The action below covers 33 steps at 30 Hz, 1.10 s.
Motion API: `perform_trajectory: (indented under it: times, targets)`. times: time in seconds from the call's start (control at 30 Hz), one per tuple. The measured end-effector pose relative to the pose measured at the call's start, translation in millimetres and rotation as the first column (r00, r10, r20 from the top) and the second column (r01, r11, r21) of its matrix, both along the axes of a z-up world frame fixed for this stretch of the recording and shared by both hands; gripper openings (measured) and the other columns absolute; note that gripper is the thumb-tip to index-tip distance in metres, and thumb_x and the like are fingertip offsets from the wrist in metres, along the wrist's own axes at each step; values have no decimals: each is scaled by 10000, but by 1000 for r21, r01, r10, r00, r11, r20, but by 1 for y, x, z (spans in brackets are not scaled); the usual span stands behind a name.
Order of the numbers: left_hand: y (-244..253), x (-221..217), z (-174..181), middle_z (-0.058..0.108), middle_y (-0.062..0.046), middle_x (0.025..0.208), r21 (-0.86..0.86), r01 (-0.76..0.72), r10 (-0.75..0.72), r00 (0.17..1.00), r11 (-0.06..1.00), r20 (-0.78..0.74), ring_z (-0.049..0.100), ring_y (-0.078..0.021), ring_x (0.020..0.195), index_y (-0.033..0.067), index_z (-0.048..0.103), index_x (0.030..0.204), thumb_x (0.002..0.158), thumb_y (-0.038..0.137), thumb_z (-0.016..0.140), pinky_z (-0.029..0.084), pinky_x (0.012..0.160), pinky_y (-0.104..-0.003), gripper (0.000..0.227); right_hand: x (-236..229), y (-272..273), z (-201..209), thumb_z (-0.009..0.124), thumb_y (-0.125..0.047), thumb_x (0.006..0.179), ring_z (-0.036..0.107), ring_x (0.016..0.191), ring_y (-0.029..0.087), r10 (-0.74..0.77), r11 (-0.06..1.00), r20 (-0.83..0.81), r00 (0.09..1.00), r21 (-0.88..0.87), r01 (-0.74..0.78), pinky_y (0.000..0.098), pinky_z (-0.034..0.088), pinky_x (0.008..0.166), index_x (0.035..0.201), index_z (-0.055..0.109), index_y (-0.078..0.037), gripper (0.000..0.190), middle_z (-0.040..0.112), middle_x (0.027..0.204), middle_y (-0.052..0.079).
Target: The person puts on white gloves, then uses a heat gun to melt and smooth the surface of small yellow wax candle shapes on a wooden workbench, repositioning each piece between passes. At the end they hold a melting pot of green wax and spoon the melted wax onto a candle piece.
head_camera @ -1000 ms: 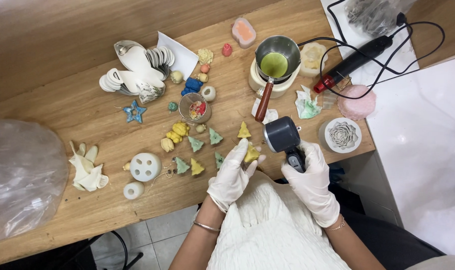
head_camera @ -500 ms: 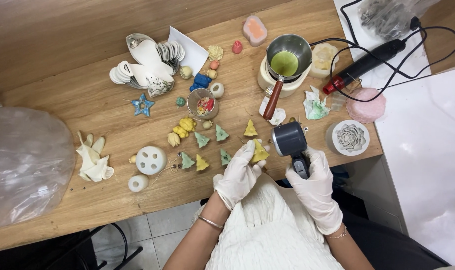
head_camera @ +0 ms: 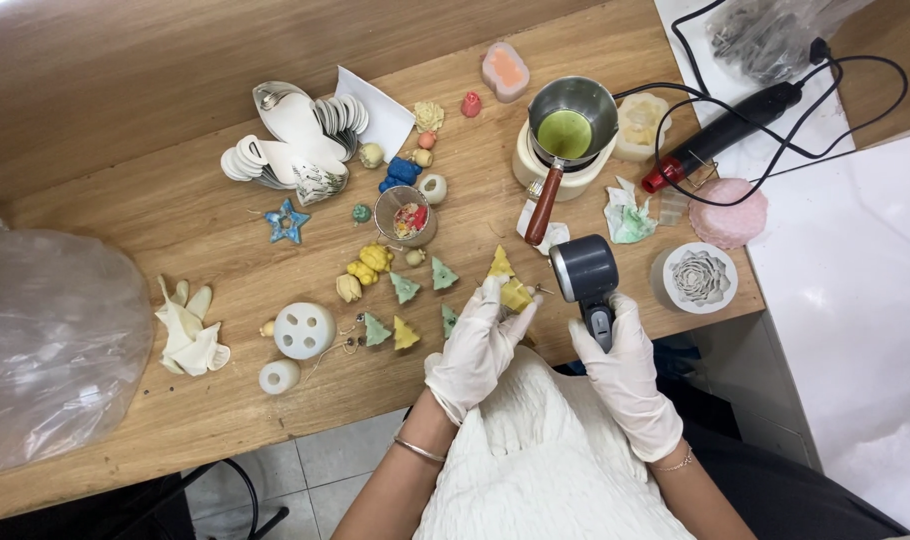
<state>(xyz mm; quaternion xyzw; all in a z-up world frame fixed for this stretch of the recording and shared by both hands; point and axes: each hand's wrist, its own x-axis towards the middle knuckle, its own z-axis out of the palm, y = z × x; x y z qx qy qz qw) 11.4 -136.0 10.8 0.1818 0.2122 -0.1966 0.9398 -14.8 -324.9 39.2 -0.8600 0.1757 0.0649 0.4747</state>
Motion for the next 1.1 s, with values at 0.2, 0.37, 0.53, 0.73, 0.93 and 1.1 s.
perform_trajectory:
  times: [0.2,0.37,0.53,0.73,0.93,1.1]
  targets:
    - [5,8,27,581,-100,1291,54,102,-100,994,993,-33,567,-256,1248,74,495,1340,1069,268,472,472,1112,-458,334,2,0,-5,757,-204,863,623,800,158,72,997,89,993,-35,-69,318,538,719,1333,533,-39,547,660,993,96]
    - [13,4,24,568,-123,1379,136,37,-34,999,990,-26,543,-232,1276,91,452,1440,1072,282,454,426,1155,-393,415,7,11,2,772,-188,848,666,887,183,126,992,145,981,-43,-121,327,540,792,1315,553,-33,539,686,1075,110]
    - [23,-1,15,544,-179,1393,95,16,-17,1000,995,15,541,-270,1283,1,438,1486,1092,317,437,406,1190,-397,505,8,20,1,777,-188,852,679,895,192,146,989,147,978,-44,-141,329,546,796,1313,553,-32,536,689,1080,120]
    - [22,1,9,544,-193,1415,74,-24,26,999,997,-34,540,-261,1315,-34,457,1455,1088,329,414,403,1190,-394,518,9,20,3,771,-172,855,677,895,196,167,986,195,966,-52,-160,327,548,799,1323,545,-24,540,682,1073,128]
    - [34,-2,13,549,-153,1435,101,-46,45,999,994,13,532,-231,1347,-35,468,1454,1086,190,421,406,1187,-375,433,6,29,2,735,-149,888,648,871,223,219,975,137,966,-61,-212,339,536,782,1362,511,-17,541,657,1058,150]
    - [44,-8,9,515,-145,1427,579,-3,-220,923,816,315,529,-232,1317,-5,443,1467,997,59,539,432,1172,-374,485,-5,40,6,725,-137,888,677,929,240,238,970,182,954,-88,-225,346,540,820,1371,506,2,548,665,1092,167]
